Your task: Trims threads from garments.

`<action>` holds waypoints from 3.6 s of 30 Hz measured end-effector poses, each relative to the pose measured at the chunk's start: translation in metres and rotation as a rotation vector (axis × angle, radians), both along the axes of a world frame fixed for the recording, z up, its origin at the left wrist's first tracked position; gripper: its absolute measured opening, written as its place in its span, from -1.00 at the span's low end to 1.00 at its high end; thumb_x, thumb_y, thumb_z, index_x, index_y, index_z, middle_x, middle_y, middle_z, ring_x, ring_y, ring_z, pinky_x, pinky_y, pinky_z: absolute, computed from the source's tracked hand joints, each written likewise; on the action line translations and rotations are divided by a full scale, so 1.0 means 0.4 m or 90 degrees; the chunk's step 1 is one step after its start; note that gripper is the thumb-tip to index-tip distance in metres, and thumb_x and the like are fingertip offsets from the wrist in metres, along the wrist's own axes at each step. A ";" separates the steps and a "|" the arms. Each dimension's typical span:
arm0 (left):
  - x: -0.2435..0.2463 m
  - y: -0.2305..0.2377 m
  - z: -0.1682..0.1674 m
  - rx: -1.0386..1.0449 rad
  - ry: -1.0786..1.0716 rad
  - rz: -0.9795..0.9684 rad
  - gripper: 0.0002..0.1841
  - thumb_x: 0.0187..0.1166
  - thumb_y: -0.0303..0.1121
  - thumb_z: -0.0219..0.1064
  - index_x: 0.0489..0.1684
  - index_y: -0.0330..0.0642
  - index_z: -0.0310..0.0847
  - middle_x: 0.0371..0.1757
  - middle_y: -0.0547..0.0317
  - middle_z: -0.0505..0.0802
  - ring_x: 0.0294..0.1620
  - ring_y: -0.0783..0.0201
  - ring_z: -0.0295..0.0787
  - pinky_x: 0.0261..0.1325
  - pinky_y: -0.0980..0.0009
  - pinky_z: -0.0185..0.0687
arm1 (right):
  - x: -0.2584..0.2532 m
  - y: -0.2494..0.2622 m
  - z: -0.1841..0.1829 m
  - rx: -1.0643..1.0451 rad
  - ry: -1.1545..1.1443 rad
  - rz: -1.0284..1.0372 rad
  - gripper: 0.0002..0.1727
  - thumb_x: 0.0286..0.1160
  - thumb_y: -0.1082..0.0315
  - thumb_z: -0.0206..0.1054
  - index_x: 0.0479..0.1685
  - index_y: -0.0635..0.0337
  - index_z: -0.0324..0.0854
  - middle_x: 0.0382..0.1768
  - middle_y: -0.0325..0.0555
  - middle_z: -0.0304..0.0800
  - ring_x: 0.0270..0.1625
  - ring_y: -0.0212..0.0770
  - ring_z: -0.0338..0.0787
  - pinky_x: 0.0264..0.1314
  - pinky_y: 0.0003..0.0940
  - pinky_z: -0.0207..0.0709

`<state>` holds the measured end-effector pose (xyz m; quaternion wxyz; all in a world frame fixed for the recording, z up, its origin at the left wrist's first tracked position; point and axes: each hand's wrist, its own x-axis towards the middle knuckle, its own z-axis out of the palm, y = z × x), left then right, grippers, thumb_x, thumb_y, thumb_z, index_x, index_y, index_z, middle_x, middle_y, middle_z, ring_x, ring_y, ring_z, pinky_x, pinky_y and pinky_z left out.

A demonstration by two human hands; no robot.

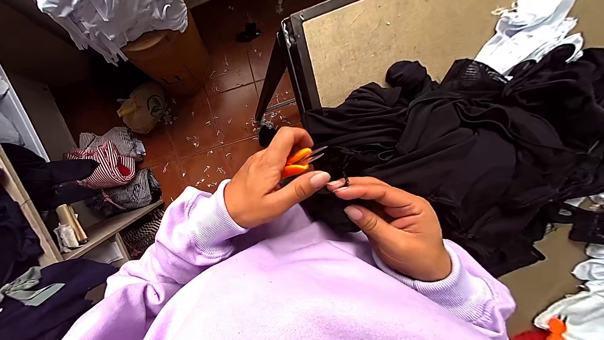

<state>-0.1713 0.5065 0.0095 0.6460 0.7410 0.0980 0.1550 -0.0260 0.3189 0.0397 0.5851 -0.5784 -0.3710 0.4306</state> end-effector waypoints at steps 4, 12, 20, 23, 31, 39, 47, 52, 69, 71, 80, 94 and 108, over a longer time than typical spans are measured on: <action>-0.053 0.010 -0.011 0.127 0.045 -0.045 -0.56 0.70 -0.04 0.21 -0.07 -0.34 0.71 -0.30 0.18 0.77 -0.23 0.44 0.66 -0.13 0.47 0.61 | 0.000 0.004 -0.009 0.007 0.057 0.019 -0.51 0.51 0.48 0.40 0.48 0.27 0.60 0.44 -0.16 0.68 0.32 -0.32 0.76 0.36 -0.45 0.69; -0.031 -0.002 -0.011 0.122 0.020 -0.105 -0.61 0.68 -0.11 0.29 -0.09 -0.32 0.82 -0.41 0.17 0.84 -0.41 0.43 0.72 -0.35 0.41 0.61 | -0.009 0.020 -0.010 -0.010 0.075 0.063 -0.49 0.52 0.49 0.39 0.50 0.24 0.59 0.45 -0.16 0.67 0.35 -0.30 0.74 0.38 -0.43 0.69; -0.033 -0.003 -0.043 0.068 -0.029 -0.097 -0.69 0.63 -0.22 0.36 -0.35 -0.32 0.78 -0.55 0.19 0.76 -0.53 0.47 0.61 -0.48 0.47 0.46 | -0.018 0.029 -0.016 -0.026 0.092 0.080 -0.48 0.51 0.52 0.36 0.51 0.27 0.57 0.48 -0.12 0.65 0.38 -0.28 0.73 0.40 -0.43 0.68; -0.052 0.011 -0.069 -0.021 -0.039 -0.074 -0.67 0.60 -0.24 0.37 -0.11 -0.45 0.74 -0.39 0.14 0.80 -0.41 0.55 0.63 -0.34 0.60 0.55 | -0.020 0.030 -0.015 -0.040 0.132 0.075 -0.39 0.49 0.55 0.33 0.61 0.28 0.44 0.51 -0.10 0.61 0.35 -0.28 0.75 0.35 -0.43 0.70; -0.076 -0.014 -0.112 0.093 -0.032 -0.074 -0.61 0.37 -0.16 0.58 -0.18 -0.39 0.80 -0.37 0.03 0.86 -0.36 0.34 0.74 -0.26 0.41 0.66 | -0.020 0.031 -0.022 -0.049 0.177 0.045 -0.31 0.44 0.62 0.22 0.65 0.15 0.25 0.53 -0.10 0.54 0.46 -0.22 0.66 0.38 -0.38 0.67; -0.063 0.034 -0.091 0.015 -0.099 0.001 -0.82 0.58 -0.48 0.35 -0.34 -0.46 0.76 -0.46 0.09 0.76 -0.39 0.51 0.59 -0.28 0.61 0.49 | -0.020 0.023 -0.034 -0.083 0.086 0.110 -0.61 0.47 0.53 0.15 0.21 0.18 0.74 0.50 -0.09 0.62 0.43 -0.28 0.67 0.37 -0.45 0.63; -0.050 0.037 -0.078 0.065 -0.123 0.043 -0.85 0.54 -0.50 0.38 -0.34 -0.47 0.76 -0.41 0.01 0.80 -0.33 0.46 0.65 -0.22 0.58 0.55 | -0.014 0.033 -0.028 -0.074 0.061 0.216 -0.40 0.40 0.59 0.09 0.52 0.34 0.57 0.61 -0.03 0.54 0.61 -0.23 0.55 0.63 -0.38 0.47; -0.060 0.038 -0.071 0.088 -0.098 0.063 -0.83 0.55 -0.47 0.39 -0.23 -0.49 0.75 -0.37 0.01 0.81 -0.34 0.47 0.65 -0.24 0.58 0.57 | -0.012 0.036 -0.027 -0.080 0.065 0.235 -0.39 0.38 0.58 0.10 0.54 0.35 0.55 0.60 -0.02 0.54 0.60 -0.25 0.55 0.58 -0.42 0.51; -0.069 0.049 -0.055 0.194 0.008 -0.133 -0.65 0.63 -0.18 0.34 -0.10 -0.36 0.84 -0.36 0.09 0.85 -0.34 0.34 0.75 -0.28 0.42 0.63 | -0.014 0.039 -0.016 -0.114 0.154 0.231 -0.06 0.13 0.66 0.26 0.79 0.35 0.16 0.76 -0.08 0.27 0.12 -0.42 0.83 -0.03 -0.54 0.80; -0.067 0.045 -0.062 0.172 -0.012 -0.127 -0.67 0.63 -0.22 0.33 -0.15 -0.38 0.83 -0.38 0.08 0.85 -0.36 0.37 0.74 -0.29 0.45 0.62 | -0.014 0.039 -0.015 -0.119 0.157 0.225 -0.06 0.13 0.66 0.26 0.79 0.34 0.18 0.76 -0.07 0.27 0.14 -0.39 0.83 -0.02 -0.53 0.81; -0.080 0.045 -0.086 0.121 0.004 -0.050 -0.69 0.62 -0.24 0.37 -0.09 -0.40 0.79 -0.30 0.08 0.87 -0.30 0.45 0.74 -0.19 0.50 0.66 | -0.024 0.036 -0.016 -0.130 0.175 0.205 0.09 0.30 0.70 0.33 0.91 0.27 -0.26 0.83 -0.14 0.19 0.11 -0.41 0.86 0.03 -0.54 0.81; -0.065 0.000 -0.088 0.023 -0.015 -0.195 -0.85 0.43 -0.43 0.42 -0.48 -0.33 0.76 -0.49 0.12 0.74 -0.39 0.40 0.63 -0.33 0.49 0.48 | -0.037 0.036 -0.016 -0.043 -0.123 0.034 -0.31 0.50 0.62 0.28 0.68 0.27 0.20 0.22 -0.23 0.85 0.22 -0.40 0.83 0.33 -0.53 0.70; -0.060 0.020 -0.147 0.136 -0.015 -0.002 -0.54 0.39 -0.36 0.52 0.25 -0.42 0.74 0.12 -0.14 0.80 0.07 0.21 0.77 0.15 0.37 0.72 | -0.037 0.027 -0.029 0.036 0.032 -0.120 -0.65 0.43 0.48 0.51 0.02 -0.13 0.51 -0.08 -0.36 0.91 -0.01 -0.38 0.91 0.15 -0.49 0.79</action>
